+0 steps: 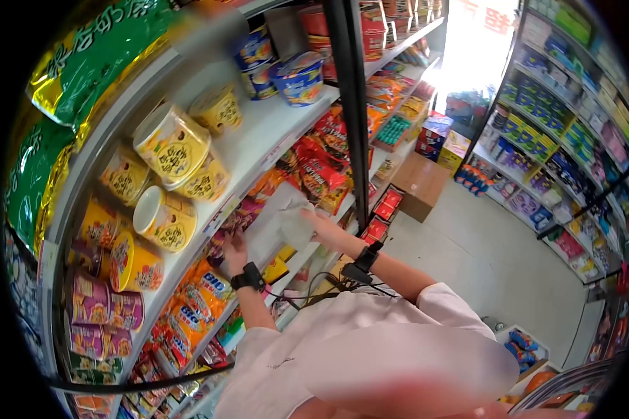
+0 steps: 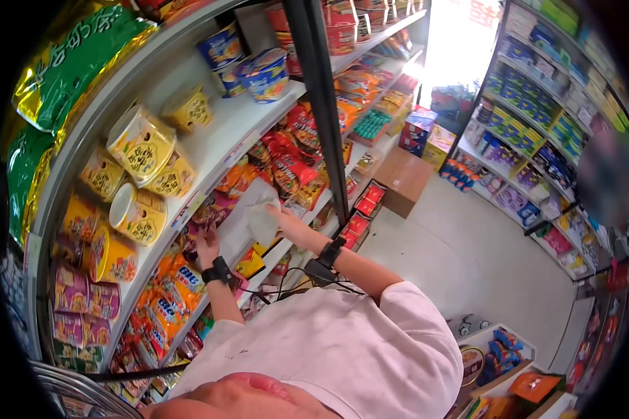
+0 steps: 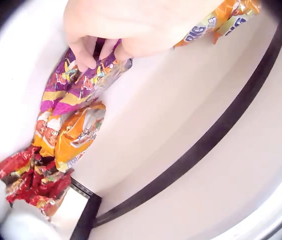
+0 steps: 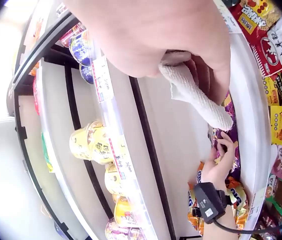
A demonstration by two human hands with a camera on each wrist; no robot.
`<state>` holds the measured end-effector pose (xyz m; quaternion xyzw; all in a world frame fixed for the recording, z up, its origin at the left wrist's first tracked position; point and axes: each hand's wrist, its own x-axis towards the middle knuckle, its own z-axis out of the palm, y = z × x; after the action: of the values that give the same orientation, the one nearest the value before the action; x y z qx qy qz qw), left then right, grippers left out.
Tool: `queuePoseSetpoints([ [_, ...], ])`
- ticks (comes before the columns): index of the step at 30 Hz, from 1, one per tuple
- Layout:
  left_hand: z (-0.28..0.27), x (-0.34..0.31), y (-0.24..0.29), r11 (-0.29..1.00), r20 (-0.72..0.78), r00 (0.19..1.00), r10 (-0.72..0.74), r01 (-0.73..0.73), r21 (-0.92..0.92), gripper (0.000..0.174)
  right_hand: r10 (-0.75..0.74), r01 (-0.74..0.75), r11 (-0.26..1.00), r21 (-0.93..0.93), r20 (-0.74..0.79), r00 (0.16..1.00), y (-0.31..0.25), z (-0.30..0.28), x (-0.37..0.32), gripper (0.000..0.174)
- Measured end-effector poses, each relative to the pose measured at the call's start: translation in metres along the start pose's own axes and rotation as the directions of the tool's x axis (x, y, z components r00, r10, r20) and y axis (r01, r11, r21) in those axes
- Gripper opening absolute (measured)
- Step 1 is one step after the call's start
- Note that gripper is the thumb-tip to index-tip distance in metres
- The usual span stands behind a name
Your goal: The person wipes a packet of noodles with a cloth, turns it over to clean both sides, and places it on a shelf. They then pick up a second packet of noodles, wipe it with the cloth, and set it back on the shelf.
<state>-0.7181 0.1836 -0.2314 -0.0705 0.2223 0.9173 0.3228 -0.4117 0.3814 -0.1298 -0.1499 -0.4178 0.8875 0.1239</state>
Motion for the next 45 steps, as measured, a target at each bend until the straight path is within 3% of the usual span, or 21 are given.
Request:
queuePoseSetpoints([
  [2,0.011,-0.008,-0.003,1.0,-0.114,0.993,0.028,-0.027,0.008,0.036,0.001,-0.001,1.0,-0.004,-0.011,1.0,-0.002,0.002,-0.003,0.059],
  [8,0.026,-0.024,-0.011,0.989,-0.077,0.989,0.124,-0.117,0.088,0.027,-0.018,0.018,0.998,-0.054,0.002,1.0,0.018,-0.002,0.004,0.056],
  [9,0.026,-0.039,-0.013,0.975,0.107,0.981,0.163,-0.177,0.136,0.022,-0.046,0.045,0.997,-0.069,-0.007,0.999,0.027,-0.005,0.008,0.055],
  [10,0.03,-0.051,-0.016,0.831,0.226,0.934,0.277,-0.351,0.432,0.021,-0.061,0.06,0.995,-0.083,-0.009,0.998,0.036,-0.007,0.012,0.054],
  [11,0.034,-0.063,-0.02,0.512,0.341,0.857,0.385,-0.506,0.694,0.021,-0.047,0.047,0.996,-0.08,-0.009,0.999,0.029,0.006,0.005,0.053],
  [12,0.037,-0.075,-0.023,0.163,0.443,0.758,0.479,-0.573,0.803,0.02,-0.021,0.016,0.995,-0.093,-0.052,0.998,0.038,0.002,0.014,0.051],
  [14,0.057,-0.114,-0.034,0.706,0.183,0.848,0.498,-0.519,0.482,0.011,0.006,-0.013,0.998,-0.062,-0.108,0.994,0.056,0.008,0.023,0.049],
  [16,0.075,-0.154,-0.031,0.855,0.065,0.907,0.415,-0.414,0.312,0.004,-0.009,0.014,0.999,0.031,-0.152,0.988,0.053,0.037,0.015,0.047],
  [19,0.073,-0.191,-0.023,0.902,0.133,0.954,0.271,-0.299,0.31,0.006,0.103,-0.082,0.986,0.144,-0.145,0.984,0.041,0.081,-0.007,0.046],
  [22,0.071,-0.213,-0.022,0.913,0.242,0.965,0.103,-0.188,0.361,0.005,-0.014,0.029,0.976,0.215,-0.07,0.997,0.046,0.109,-0.026,0.046],
  [23,0.077,-0.222,-0.02,0.89,0.297,0.954,0.046,-0.174,0.422,0.007,0.063,-0.052,0.978,0.204,-0.047,0.997,0.06,0.092,-0.027,0.043],
  [26,0.077,-0.228,-0.018,0.864,0.344,0.93,-0.129,-0.065,0.499,0.01,0.09,-0.044,0.973,0.227,-0.196,0.977,0.05,0.117,-0.064,0.043],
  [27,0.074,-0.227,-0.017,0.821,0.362,0.917,-0.165,-0.076,0.565,0.008,0.049,-0.006,0.982,0.187,-0.221,0.974,0.057,0.108,-0.069,0.044],
  [30,0.125,-0.252,-0.017,0.926,0.319,0.914,-0.25,0.129,0.355,0.02,-0.205,0.183,0.978,-0.096,-0.329,0.922,0.047,0.113,-0.097,0.047],
  [31,0.124,-0.254,-0.023,0.924,0.324,0.898,-0.297,0.184,0.337,0.025,-0.374,0.27,0.908,-0.319,-0.329,0.867,0.042,0.111,-0.103,0.056],
  [34,0.132,-0.256,-0.046,0.863,0.3,0.841,-0.45,0.323,0.387,0.036,-0.22,-0.032,0.85,-0.526,-0.409,0.885,0.008,0.126,-0.149,0.064],
  [35,0.142,-0.255,-0.054,0.811,0.257,0.825,-0.504,0.35,0.468,0.036,-0.426,0.148,0.684,-0.714,-0.226,0.876,0.008,0.118,-0.158,0.063],
  [38,0.153,-0.262,-0.087,0.758,0.222,0.819,-0.529,0.339,0.557,0.037,-0.631,0.232,0.606,-0.761,-0.281,0.723,0.007,0.121,-0.191,0.054],
  [41,0.161,-0.287,-0.127,0.84,0.316,0.853,-0.416,0.227,0.493,0.037,-0.506,0.218,0.857,-0.467,-0.686,0.522,0.01,0.091,-0.236,0.049],
  [44,0.178,-0.323,-0.153,0.829,0.249,0.83,-0.499,0.375,0.415,0.037,-0.52,0.184,0.85,-0.494,-0.725,0.451,0.03,0.037,-0.277,0.046],
  [45,0.172,-0.328,-0.172,0.829,0.292,0.813,-0.504,0.36,0.427,0.036,-0.547,0.291,0.837,-0.463,-0.716,0.434,0.03,0.044,-0.289,0.045],
])
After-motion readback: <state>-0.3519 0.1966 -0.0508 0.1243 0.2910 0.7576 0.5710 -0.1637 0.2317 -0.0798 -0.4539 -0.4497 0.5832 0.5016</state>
